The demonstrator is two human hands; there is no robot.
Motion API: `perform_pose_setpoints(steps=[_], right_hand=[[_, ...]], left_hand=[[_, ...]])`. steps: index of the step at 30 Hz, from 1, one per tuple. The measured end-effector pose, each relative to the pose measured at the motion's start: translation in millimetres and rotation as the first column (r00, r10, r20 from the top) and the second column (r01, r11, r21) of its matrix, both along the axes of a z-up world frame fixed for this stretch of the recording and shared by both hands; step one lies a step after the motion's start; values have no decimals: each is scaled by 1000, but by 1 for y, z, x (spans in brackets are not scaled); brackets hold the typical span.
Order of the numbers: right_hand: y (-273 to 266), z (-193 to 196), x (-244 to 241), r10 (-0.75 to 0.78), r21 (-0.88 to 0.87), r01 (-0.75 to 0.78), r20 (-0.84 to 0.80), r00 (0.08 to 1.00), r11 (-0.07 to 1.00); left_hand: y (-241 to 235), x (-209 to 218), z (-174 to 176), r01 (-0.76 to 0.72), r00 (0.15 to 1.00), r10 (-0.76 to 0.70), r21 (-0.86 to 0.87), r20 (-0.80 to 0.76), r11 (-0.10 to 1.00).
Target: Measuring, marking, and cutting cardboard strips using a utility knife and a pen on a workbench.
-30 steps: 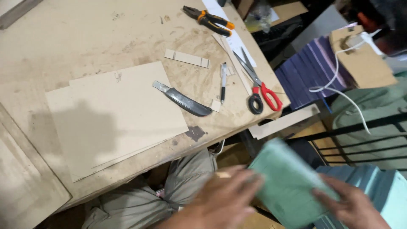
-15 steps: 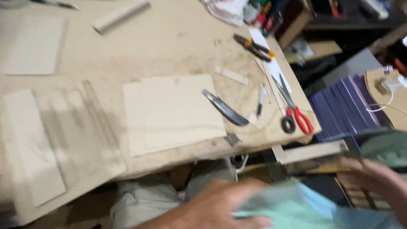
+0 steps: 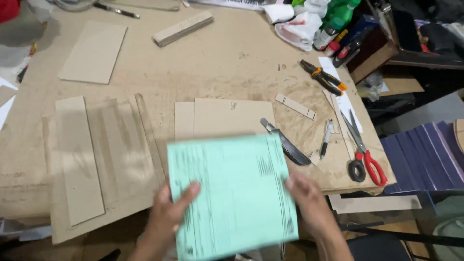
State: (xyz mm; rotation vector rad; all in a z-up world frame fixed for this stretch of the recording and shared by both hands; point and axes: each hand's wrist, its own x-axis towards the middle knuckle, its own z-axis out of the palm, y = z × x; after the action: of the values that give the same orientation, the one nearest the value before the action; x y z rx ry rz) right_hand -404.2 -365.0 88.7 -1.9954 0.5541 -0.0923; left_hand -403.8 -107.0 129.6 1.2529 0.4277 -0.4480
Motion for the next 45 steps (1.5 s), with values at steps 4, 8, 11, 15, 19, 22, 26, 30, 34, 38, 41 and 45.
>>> perform_pose_setpoints(steps=[4,8,11,15,19,22,26,30,34,38,41,45], right_hand=[[-19,-32,58,295,-506,-171,175,939,845],[-73,-111,98,439,-851,-48,220,871,522],[-73,-90,97,367,-849,33,262,893,527],[-43,-38,76,336,-758,36,331,882,651],[-11,-28,75,197,235,-269,289,937,934],[-2,-10,73,212,518,-453,458,863,726],[8,49,57,282,589,-717,664,693,373],[-56,-21,70,-20,369,-379,739,674,849],[-27,-35,89,-41,298,-364,820,571,883],[-71,-149,112,-32,375,-410,769,639,831],[-54,-122,90,128,219,-357,666,735,908],[-37,-93,80,200,16,-264,610,767,964]], left_hand=[[20,45,-9,-36,996,26,120,89,992],[30,74,-60,-18,991,-19,266,135,964],[23,70,-39,-19,980,-29,240,195,971],[11,72,-33,25,951,-80,186,298,982],[-19,57,3,91,730,-106,58,676,994],[-29,57,43,250,583,-223,89,781,964],[-25,81,30,318,360,-264,148,895,936],[-12,107,-15,134,333,-131,90,934,987],[-11,128,-56,-68,295,-111,137,949,988],[-8,123,-83,-74,381,-51,85,923,994],[-3,117,-83,-56,374,-149,183,915,982],[-5,123,-71,-71,362,-187,227,913,971]])
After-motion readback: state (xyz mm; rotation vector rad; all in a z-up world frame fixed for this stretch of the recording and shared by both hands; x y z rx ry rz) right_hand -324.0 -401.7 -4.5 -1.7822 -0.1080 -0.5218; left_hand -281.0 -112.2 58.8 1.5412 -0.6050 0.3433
